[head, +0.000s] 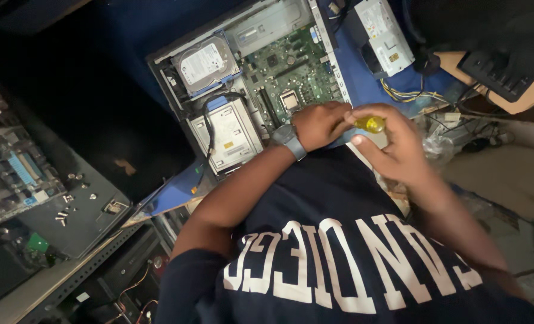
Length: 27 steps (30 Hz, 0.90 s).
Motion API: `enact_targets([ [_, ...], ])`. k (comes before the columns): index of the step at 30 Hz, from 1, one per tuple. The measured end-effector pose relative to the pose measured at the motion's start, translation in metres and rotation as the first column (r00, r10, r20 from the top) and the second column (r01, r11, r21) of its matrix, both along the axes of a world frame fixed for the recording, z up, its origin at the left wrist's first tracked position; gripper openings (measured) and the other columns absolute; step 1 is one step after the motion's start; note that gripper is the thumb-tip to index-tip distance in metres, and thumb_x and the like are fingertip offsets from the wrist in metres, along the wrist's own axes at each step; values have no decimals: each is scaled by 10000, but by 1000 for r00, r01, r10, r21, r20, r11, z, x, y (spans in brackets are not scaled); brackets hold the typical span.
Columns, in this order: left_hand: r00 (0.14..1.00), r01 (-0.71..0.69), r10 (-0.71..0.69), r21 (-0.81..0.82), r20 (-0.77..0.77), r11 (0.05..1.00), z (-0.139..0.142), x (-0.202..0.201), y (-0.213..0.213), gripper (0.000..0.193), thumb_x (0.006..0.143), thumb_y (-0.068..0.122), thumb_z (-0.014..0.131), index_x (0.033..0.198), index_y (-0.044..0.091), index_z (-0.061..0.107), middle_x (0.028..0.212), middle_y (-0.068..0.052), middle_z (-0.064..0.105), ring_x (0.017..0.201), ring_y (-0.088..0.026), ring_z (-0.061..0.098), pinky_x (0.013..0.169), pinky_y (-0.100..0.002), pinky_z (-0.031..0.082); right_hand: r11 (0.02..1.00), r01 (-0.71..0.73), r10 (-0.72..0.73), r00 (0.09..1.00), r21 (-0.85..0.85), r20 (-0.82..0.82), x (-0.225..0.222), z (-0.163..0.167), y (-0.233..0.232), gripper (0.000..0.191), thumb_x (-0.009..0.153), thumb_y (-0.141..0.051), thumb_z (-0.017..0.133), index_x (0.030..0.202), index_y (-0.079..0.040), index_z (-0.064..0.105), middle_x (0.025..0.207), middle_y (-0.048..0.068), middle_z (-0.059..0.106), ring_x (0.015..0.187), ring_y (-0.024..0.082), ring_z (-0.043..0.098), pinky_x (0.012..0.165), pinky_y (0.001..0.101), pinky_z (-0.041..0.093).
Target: The person repairs a desktop computer on a workbench. They handle a RAM module and small screws, then use a yellow screwdriver to unscrew and reposition the CPU cooler fan inside the open case, working on the motherboard area throughout the clip.
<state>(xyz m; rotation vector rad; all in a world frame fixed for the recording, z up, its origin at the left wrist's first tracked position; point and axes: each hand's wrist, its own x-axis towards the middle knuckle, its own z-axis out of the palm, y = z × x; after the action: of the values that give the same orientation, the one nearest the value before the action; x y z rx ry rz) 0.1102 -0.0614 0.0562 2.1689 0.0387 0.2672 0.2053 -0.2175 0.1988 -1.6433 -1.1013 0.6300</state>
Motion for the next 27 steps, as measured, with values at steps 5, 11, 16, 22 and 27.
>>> enact_targets([
  [5, 1000, 13, -13, 47, -2, 999, 4, 0, -3, 186, 939, 305, 699, 1052, 161, 665, 930, -88, 727, 766, -331, 726, 633, -462, 564, 961, 138, -87, 973, 240, -212, -26, -25, 4, 246, 1171, -233, 484, 1196, 12, 496, 1062, 123, 580, 975, 171, 574, 947, 296, 494],
  [11, 999, 33, -33, 39, 1, 999, 10, -1, 0, 256, 930, 303, 697, 1115, 132, 653, 1025, -104, 718, 901, -345, 725, 751, -457, 577, 933, 164, -88, 967, 320, -239, -18, -54, 10, 311, 1143, -210, 467, 901, -17, 445, 778, 73, 503, 646, 130, 468, 634, 277, 404],
  [16, 990, 89, -86, -22, 114, 996, 6, -1, -5, 222, 1003, 245, 637, 1187, 122, 653, 1170, -112, 730, 1060, -341, 717, 901, -423, 577, 900, 255, -102, 911, 353, -399, -2, -61, 18, 365, 1108, -195, 483, 799, -9, 429, 662, 60, 423, 539, 133, 396, 546, 296, 354],
  [22, 997, 78, -78, 4, 13, 997, -4, 3, -7, 152, 960, 218, 653, 1080, 143, 706, 1067, -76, 769, 988, -307, 740, 820, -426, 596, 907, 219, -57, 910, 360, -410, -1, -57, 19, 363, 1039, -149, 489, 718, -7, 399, 626, 72, 416, 509, 147, 365, 508, 305, 323],
  [27, 994, -16, 19, -27, 108, 1000, -10, 3, -7, 158, 921, 233, 675, 1038, 149, 739, 983, -93, 763, 866, -328, 733, 729, -444, 590, 950, -189, 288, 835, 248, -469, 33, -43, 24, 293, 867, -138, 528, 635, -18, 397, 586, 99, 436, 533, 188, 402, 557, 328, 330],
])
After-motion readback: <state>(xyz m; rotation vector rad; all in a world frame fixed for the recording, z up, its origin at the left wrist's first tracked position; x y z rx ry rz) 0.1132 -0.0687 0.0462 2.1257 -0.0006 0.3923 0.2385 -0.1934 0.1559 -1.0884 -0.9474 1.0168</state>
